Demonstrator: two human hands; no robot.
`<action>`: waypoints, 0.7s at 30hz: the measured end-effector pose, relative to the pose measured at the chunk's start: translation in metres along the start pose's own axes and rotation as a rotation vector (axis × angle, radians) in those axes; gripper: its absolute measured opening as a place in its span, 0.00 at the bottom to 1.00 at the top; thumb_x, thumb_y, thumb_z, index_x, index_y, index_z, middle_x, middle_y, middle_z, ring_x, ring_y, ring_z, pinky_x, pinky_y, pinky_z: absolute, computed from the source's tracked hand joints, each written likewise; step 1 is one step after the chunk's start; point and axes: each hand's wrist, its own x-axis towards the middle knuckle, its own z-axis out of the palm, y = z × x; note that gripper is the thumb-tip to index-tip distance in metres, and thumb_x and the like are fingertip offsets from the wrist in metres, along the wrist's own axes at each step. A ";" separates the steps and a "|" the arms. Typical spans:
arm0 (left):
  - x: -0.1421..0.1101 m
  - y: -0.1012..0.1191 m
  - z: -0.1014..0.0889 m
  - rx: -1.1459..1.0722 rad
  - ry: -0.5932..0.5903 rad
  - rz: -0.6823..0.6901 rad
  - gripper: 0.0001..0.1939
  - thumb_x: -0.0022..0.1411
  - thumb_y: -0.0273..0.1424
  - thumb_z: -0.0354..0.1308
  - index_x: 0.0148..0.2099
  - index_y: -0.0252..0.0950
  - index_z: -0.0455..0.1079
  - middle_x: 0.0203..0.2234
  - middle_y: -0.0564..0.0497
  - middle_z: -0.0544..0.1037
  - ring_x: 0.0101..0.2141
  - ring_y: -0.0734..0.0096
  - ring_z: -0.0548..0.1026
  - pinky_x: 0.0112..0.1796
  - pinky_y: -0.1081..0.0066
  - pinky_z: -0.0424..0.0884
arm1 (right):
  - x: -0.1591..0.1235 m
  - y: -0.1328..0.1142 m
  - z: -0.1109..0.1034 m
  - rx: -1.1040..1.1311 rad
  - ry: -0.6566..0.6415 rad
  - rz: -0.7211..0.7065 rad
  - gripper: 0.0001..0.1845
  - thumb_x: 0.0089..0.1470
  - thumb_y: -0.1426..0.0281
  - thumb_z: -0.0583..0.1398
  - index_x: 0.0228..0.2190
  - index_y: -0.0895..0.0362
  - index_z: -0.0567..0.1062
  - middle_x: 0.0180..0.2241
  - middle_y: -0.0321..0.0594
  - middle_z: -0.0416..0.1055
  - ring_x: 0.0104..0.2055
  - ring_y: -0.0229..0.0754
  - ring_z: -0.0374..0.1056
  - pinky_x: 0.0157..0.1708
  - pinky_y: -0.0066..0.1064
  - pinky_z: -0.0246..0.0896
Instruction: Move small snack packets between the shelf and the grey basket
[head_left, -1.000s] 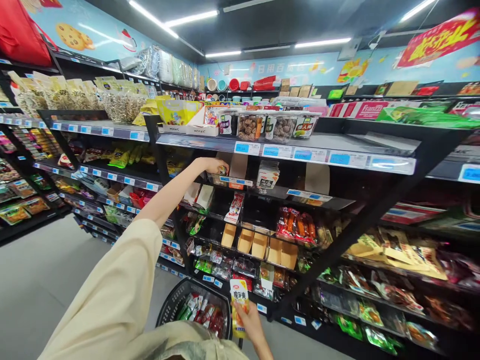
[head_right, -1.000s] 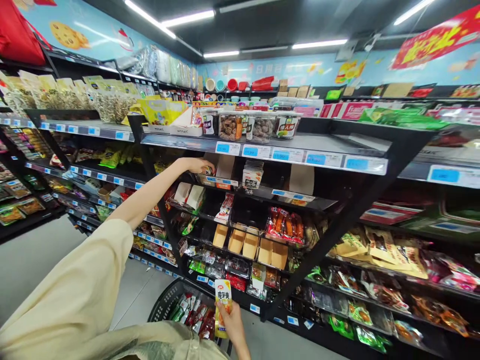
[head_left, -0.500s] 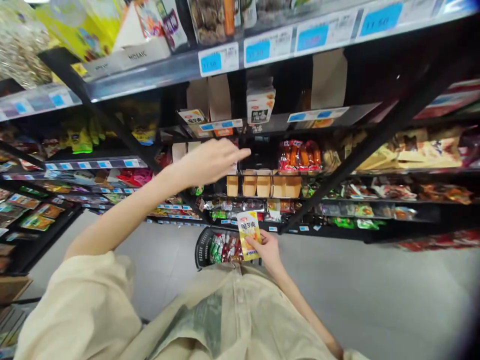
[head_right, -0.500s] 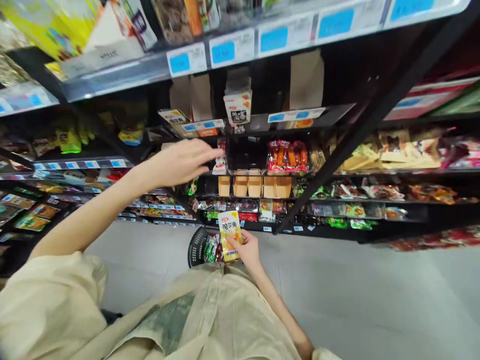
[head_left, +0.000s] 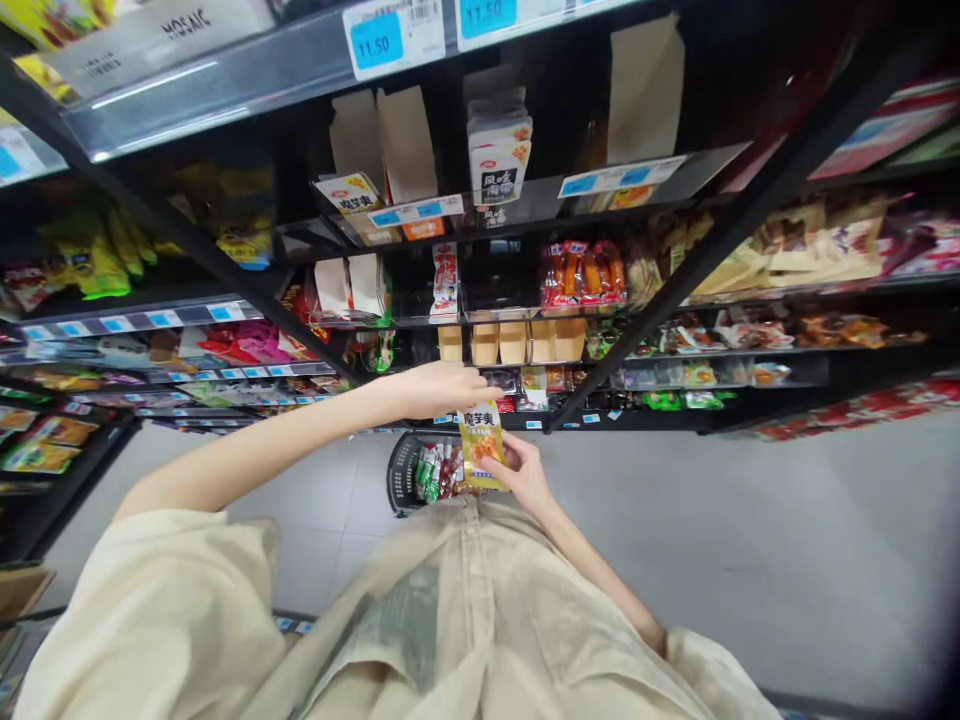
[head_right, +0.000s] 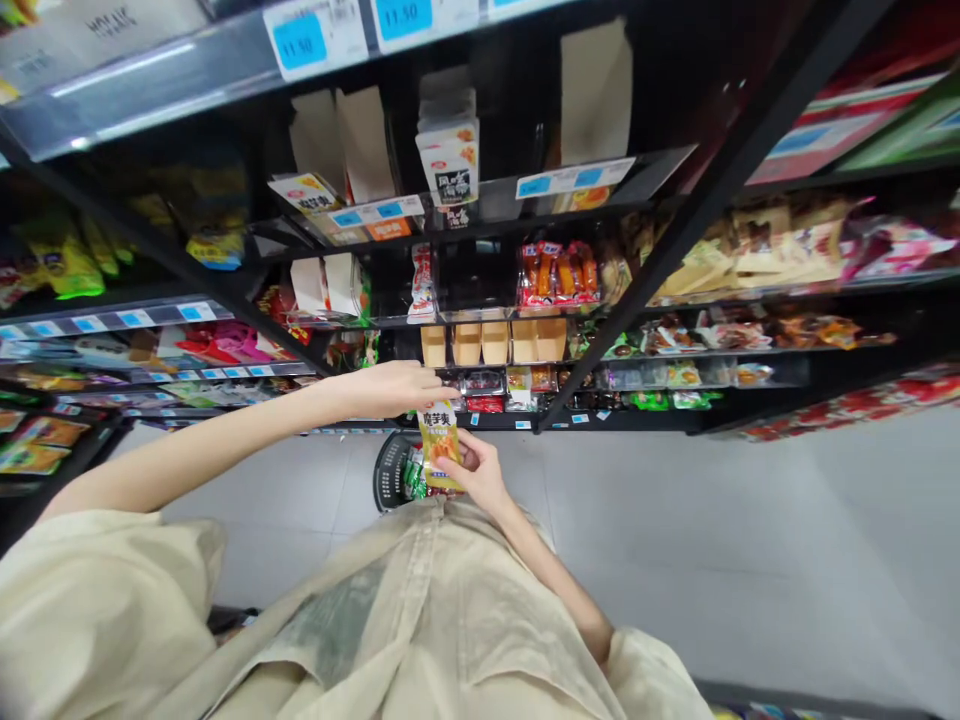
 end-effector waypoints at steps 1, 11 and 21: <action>0.001 -0.003 -0.003 -0.030 0.002 0.015 0.16 0.67 0.19 0.55 0.53 0.39 0.73 0.39 0.46 0.82 0.39 0.64 0.78 0.38 0.68 0.68 | -0.001 0.001 -0.001 0.060 -0.022 -0.011 0.31 0.42 0.51 0.76 0.46 0.52 0.82 0.47 0.43 0.81 0.49 0.52 0.76 0.49 0.43 0.72; 0.011 -0.003 -0.025 -0.246 0.116 0.203 0.16 0.73 0.23 0.49 0.34 0.38 0.73 0.34 0.46 0.79 0.36 0.66 0.74 0.39 0.66 0.68 | -0.005 0.019 -0.010 0.106 -0.049 0.094 0.23 0.40 0.61 0.77 0.39 0.55 0.81 0.29 0.35 0.80 0.27 0.36 0.70 0.30 0.28 0.66; 0.012 -0.005 -0.024 -0.326 0.127 0.181 0.15 0.69 0.19 0.51 0.41 0.40 0.77 0.38 0.45 0.82 0.42 0.65 0.78 0.47 0.66 0.72 | -0.005 0.022 -0.020 0.372 0.030 0.231 0.24 0.38 0.53 0.77 0.35 0.52 0.82 0.23 0.31 0.75 0.23 0.36 0.66 0.26 0.29 0.63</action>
